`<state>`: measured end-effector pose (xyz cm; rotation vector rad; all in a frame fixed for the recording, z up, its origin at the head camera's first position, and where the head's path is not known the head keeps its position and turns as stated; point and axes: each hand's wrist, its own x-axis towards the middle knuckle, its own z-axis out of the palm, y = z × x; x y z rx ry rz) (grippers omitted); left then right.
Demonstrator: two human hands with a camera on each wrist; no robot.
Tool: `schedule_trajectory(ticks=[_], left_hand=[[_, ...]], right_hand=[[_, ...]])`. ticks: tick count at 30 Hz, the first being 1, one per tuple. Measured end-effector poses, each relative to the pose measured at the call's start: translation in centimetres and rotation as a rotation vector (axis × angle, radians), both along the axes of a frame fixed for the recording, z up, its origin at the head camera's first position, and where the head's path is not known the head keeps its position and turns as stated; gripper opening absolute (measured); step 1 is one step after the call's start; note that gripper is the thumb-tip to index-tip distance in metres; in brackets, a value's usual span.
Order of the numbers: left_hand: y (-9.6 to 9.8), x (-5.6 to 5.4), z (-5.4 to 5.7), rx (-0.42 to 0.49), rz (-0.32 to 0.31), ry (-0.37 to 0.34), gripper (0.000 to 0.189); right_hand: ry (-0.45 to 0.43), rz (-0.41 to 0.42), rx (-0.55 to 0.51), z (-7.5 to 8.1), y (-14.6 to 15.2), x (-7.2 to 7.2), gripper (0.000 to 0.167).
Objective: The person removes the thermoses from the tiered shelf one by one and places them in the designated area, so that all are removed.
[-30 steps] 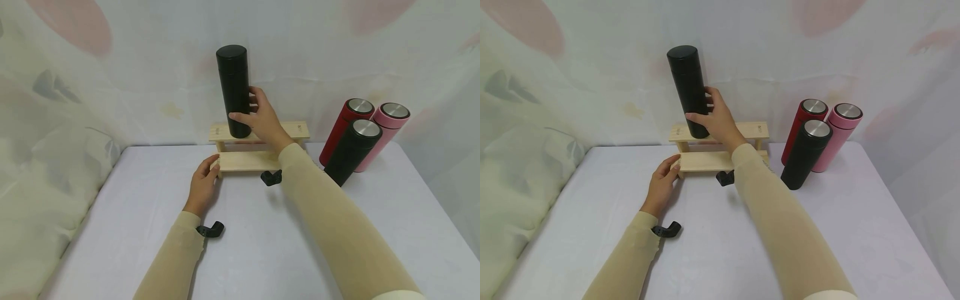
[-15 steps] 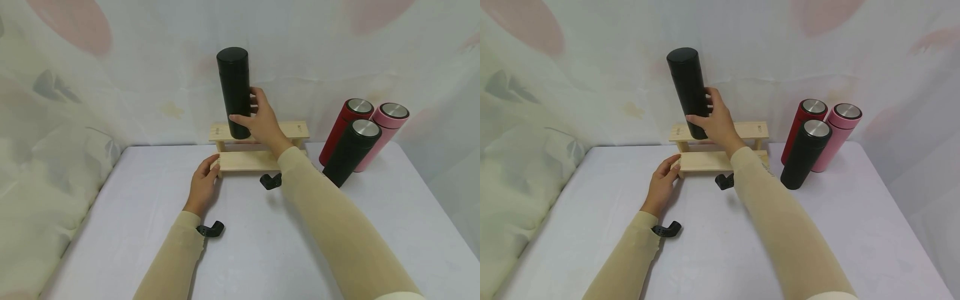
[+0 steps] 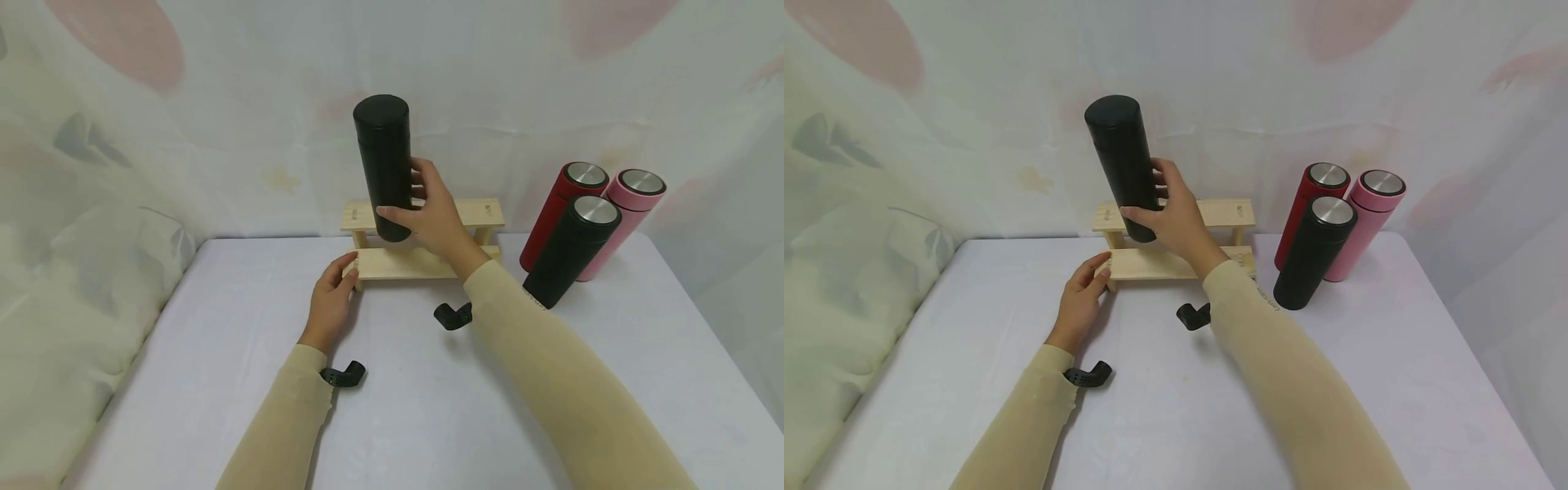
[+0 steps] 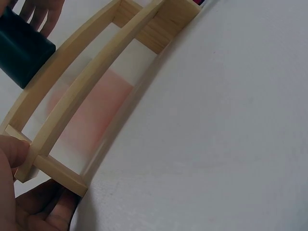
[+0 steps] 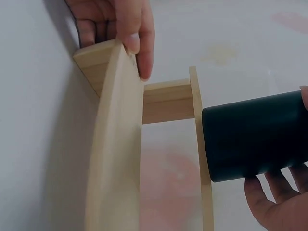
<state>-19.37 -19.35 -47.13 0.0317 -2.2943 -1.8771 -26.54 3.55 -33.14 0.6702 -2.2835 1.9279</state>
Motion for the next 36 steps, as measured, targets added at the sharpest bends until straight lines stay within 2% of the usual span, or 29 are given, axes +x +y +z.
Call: schedule_trajectory(ticks=[12,16,19,22,24,27,30,32,33,35,36], left_hand=[[-0.3,0.2,-0.3,-0.019,0.000,-0.002,0.042],[-0.5,0.2,-0.2,-0.040,-0.006,-0.016,0.043],[-0.8,0.1,0.3,-0.103,-0.004,-0.043,0.054],[-1.3,0.1,0.9,-0.109,0.030,0.029,0.076],[-1.6,0.0,1.0,-0.092,0.036,0.083,0.088],[-2.0,-0.2,0.8,-0.103,0.037,0.171,0.088],[-1.4,-0.1,0.8,-0.131,0.033,0.192,0.078],[-1.0,-0.1,1.1,-0.170,0.037,0.233,0.074],[-0.6,0.0,1.3,-0.173,0.033,0.245,0.072],[0.1,0.7,2.6,-0.179,0.016,0.251,0.069],[0.2,0.7,2.7,-0.174,0.006,0.252,0.070]], right_hand=[[0.012,0.121,-0.092,-1.9,0.8,3.0,0.082],[0.037,0.172,-0.114,-2.6,0.6,3.5,0.081],[0.018,0.220,-0.059,-3.8,-0.7,3.2,0.097],[0.016,0.261,0.111,-5.5,-3.3,2.9,0.112],[0.022,0.269,0.205,-6.5,-5.1,3.1,0.107],[0.069,0.236,0.317,-7.5,-6.7,3.6,0.095],[0.094,0.183,0.338,-7.8,-6.9,4.2,0.086],[0.133,0.163,0.341,-7.7,-6.7,4.4,0.082],[0.150,0.160,0.344,-7.6,-6.6,4.6,0.080],[0.188,0.149,0.353,-7.5,-6.3,4.7,0.076],[0.212,0.141,0.361,-7.5,-6.1,4.8,0.075]])
